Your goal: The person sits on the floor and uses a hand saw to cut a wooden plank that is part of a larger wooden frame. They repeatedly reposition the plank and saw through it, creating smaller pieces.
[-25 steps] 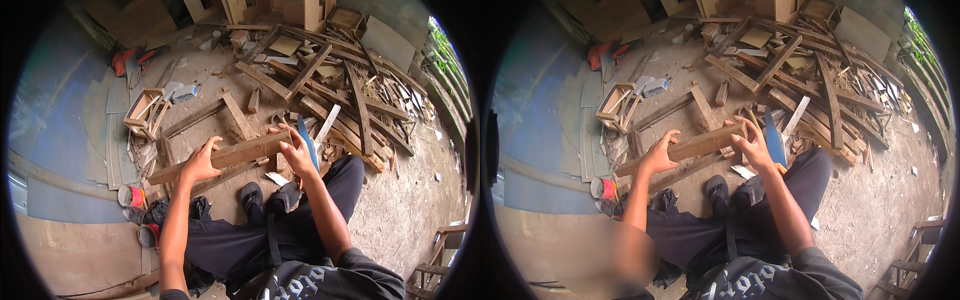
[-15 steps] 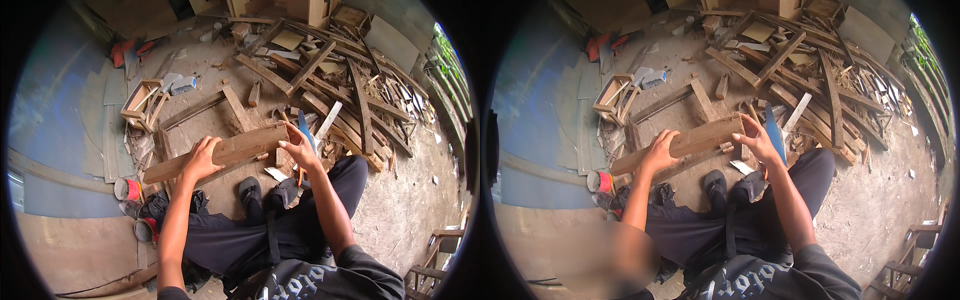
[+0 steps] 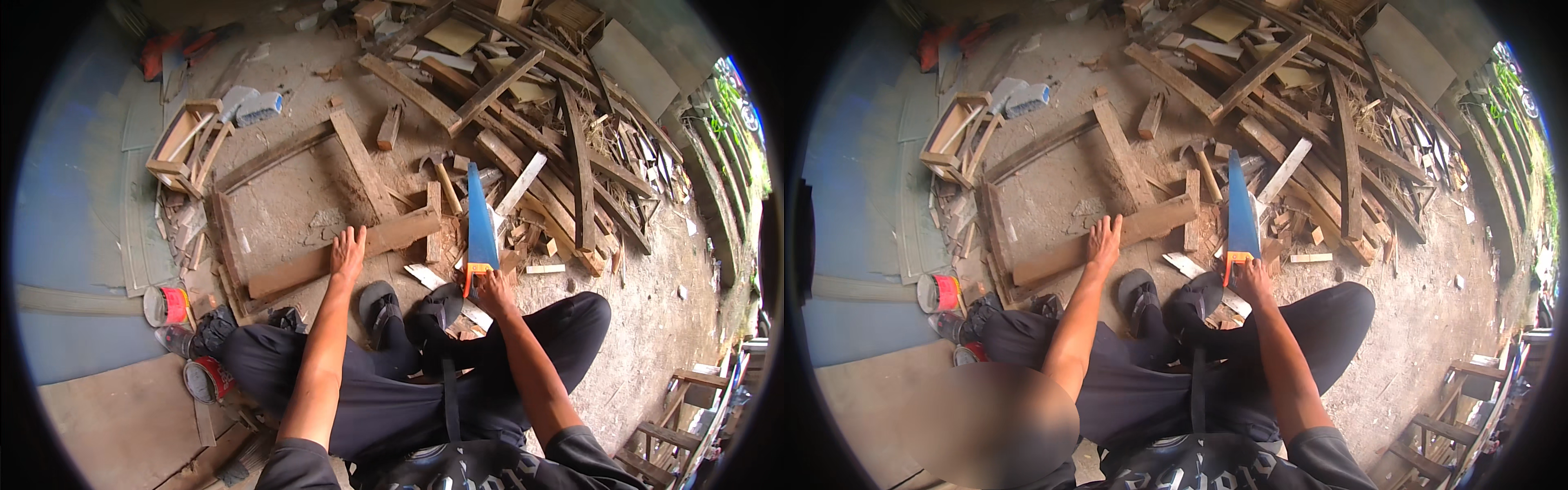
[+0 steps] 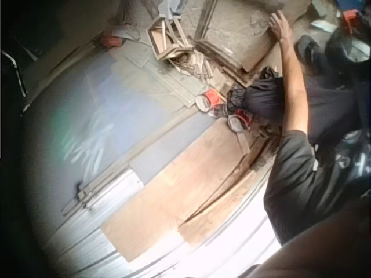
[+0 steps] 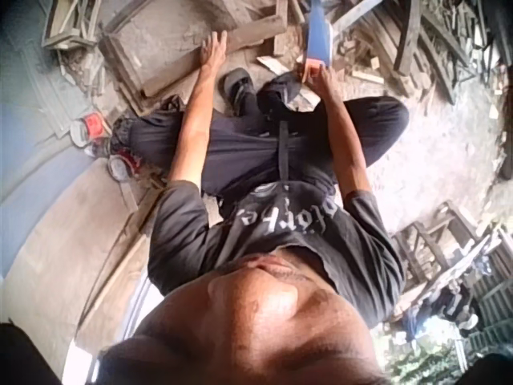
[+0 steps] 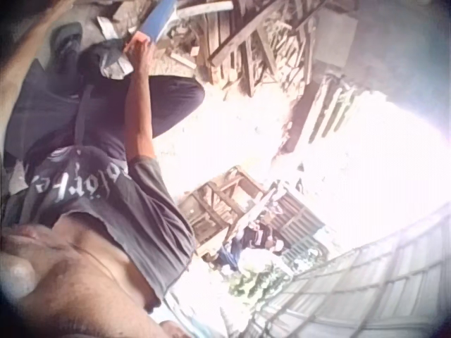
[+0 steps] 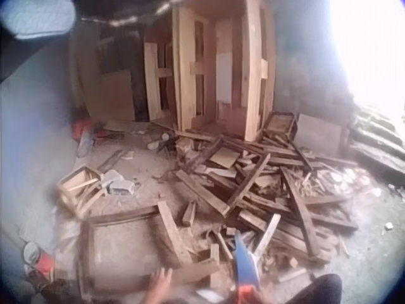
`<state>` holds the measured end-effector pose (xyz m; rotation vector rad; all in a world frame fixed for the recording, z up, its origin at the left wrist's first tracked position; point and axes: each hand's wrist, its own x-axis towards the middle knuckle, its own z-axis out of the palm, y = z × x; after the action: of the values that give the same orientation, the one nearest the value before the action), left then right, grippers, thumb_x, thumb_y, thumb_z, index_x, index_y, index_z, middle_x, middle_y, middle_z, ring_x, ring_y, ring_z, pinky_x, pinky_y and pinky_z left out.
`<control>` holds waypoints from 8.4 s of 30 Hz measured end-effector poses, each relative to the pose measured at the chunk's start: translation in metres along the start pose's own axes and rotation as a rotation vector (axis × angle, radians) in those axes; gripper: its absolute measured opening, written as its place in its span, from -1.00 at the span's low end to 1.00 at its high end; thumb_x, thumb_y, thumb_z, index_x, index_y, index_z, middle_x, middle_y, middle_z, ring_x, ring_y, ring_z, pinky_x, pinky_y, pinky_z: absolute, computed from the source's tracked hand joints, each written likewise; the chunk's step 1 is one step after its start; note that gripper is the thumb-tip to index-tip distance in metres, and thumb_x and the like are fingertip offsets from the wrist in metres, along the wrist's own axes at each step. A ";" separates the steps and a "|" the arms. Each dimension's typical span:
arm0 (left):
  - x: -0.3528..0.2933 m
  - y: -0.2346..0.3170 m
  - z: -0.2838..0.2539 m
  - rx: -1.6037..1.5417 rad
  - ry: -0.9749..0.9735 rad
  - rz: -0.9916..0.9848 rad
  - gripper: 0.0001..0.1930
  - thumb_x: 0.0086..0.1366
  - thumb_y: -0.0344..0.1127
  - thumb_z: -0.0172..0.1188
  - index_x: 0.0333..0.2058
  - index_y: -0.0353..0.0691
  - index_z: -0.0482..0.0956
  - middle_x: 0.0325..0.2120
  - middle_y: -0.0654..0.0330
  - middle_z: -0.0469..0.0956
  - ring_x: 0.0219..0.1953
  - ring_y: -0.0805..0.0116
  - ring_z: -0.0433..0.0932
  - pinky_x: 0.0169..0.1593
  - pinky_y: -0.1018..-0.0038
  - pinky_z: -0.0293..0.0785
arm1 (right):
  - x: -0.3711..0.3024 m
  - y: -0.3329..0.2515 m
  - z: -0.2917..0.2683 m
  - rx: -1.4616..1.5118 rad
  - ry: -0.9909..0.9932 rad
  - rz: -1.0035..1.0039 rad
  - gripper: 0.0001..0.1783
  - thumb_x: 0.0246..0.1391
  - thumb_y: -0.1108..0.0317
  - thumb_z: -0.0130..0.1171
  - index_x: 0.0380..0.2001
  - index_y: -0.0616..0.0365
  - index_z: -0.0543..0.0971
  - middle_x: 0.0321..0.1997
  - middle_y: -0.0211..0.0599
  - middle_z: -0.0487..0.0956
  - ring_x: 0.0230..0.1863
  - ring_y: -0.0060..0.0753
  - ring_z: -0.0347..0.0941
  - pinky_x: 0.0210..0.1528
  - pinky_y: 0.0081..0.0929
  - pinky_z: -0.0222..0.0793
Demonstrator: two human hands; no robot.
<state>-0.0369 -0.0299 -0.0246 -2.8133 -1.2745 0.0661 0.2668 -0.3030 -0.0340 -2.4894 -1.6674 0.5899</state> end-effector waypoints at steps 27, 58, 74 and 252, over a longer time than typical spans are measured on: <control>0.007 0.006 -0.014 -0.348 -0.098 -0.258 -0.05 -0.01 0.19 0.47 0.32 0.04 0.28 0.11 0.07 0.39 0.22 0.05 0.33 0.30 -0.04 0.13 | 0.015 -0.004 0.055 0.091 -0.019 0.107 -0.39 0.05 -0.11 0.25 -0.11 0.28 0.58 0.08 0.08 0.54 0.09 0.11 0.51 0.16 0.05 0.32; 0.053 0.062 0.002 -0.475 0.131 -0.272 -0.20 0.03 0.41 0.26 0.07 -0.08 0.50 0.22 0.24 0.40 0.30 0.23 0.32 0.38 -0.16 -0.10 | 0.000 -0.172 -0.040 0.918 0.357 0.122 -0.68 0.23 0.30 0.23 -0.52 0.28 0.45 -0.68 -0.28 0.40 -0.62 -0.57 0.26 -0.54 -0.47 0.23; 0.056 0.063 0.009 -0.500 0.141 -0.281 -0.10 -0.02 0.38 0.32 0.15 -0.19 0.45 0.26 0.12 0.38 0.32 0.14 0.29 0.40 -0.13 -0.10 | -0.005 -0.173 -0.027 0.934 0.389 0.100 -0.72 0.18 0.30 0.27 -0.47 0.30 0.52 -0.70 -0.10 0.41 -0.70 -0.38 0.31 -0.57 -0.38 0.27; 0.048 0.067 0.010 -0.408 0.216 -0.271 -0.01 0.04 0.48 0.21 0.19 -0.30 0.43 0.20 0.05 0.41 0.33 0.17 0.28 0.41 -0.19 -0.17 | -0.046 -0.163 -0.029 0.811 0.304 0.020 -0.77 0.23 0.32 0.16 -0.33 0.32 0.59 -0.59 -0.41 0.48 -0.54 -0.62 0.37 -0.47 -0.54 0.29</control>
<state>0.0439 -0.0377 -0.0401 -2.8115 -1.7637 -0.5531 0.1202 -0.2751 0.0514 -1.8786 -1.0062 0.6714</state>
